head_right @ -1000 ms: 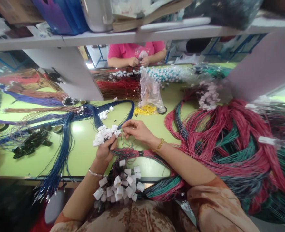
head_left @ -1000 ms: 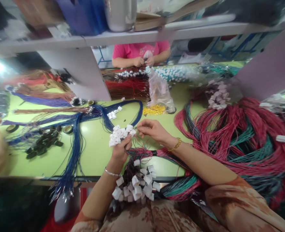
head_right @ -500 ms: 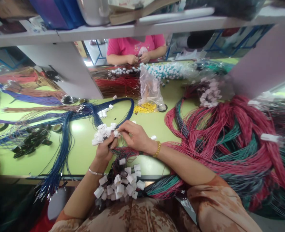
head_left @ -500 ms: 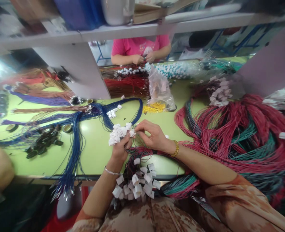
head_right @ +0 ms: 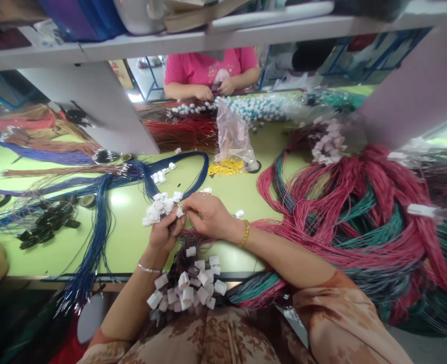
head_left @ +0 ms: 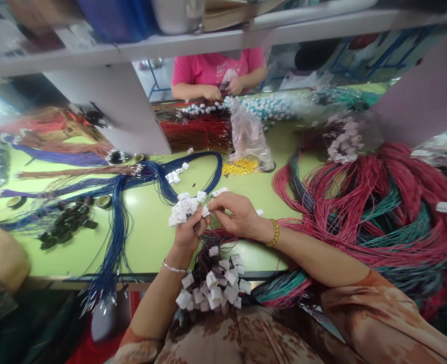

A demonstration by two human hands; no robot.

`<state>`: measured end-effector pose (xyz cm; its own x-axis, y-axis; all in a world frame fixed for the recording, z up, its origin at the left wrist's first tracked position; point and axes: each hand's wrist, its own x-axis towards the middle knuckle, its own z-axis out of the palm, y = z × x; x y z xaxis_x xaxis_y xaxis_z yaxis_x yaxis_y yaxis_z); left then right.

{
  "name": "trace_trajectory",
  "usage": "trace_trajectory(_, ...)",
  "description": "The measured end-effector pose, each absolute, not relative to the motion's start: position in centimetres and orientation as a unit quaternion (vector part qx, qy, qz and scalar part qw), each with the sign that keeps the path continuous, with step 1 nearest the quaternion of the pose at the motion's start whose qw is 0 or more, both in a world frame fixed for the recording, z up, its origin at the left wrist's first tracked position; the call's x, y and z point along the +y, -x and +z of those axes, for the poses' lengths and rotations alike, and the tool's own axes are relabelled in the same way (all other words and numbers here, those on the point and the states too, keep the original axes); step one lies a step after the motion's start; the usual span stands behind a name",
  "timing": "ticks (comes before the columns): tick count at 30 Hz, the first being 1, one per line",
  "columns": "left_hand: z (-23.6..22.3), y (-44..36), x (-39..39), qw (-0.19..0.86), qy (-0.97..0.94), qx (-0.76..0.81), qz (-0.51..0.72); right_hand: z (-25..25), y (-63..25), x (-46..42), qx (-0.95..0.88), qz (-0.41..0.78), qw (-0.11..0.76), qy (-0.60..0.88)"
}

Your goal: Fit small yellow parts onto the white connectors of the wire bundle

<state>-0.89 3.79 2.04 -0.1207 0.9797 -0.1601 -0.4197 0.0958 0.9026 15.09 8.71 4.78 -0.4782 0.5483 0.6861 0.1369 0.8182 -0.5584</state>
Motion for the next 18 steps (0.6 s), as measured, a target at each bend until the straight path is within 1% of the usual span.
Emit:
trace_trajectory(2,2.0,0.9,3.8,0.590,-0.304,0.453,0.595,4.8,-14.9,8.6,-0.814,0.263,0.468,0.222)
trace_trajectory(5,2.1,0.8,3.7,0.594,-0.299,0.453,0.594,4.9,-14.6,8.5,-0.760,0.374,0.458,0.271)
trace_trajectory(7,2.3,0.7,3.7,0.594,-0.301,0.455,0.591,4.9,-14.5,8.5,-0.740,0.403,0.452,0.291)
trace_trajectory(9,2.4,0.6,3.7,0.589,-0.300,0.457,0.595,4.7,-14.5,8.4,-0.766,0.355,0.452,0.288)
trace_trajectory(12,2.4,0.5,3.8,0.581,-0.292,0.457,0.607,4.3,-14.6,8.0,-0.836,0.215,0.437,0.253)
trace_trajectory(14,2.4,0.5,3.9,0.575,-0.283,0.455,0.618,3.9,-14.5,7.8,-0.865,0.147,0.419,0.234)
trace_trajectory(18,2.1,0.5,4.1,0.563,-0.246,0.461,0.640,3.2,-13.9,7.4,-0.885,0.096,0.396,0.224)
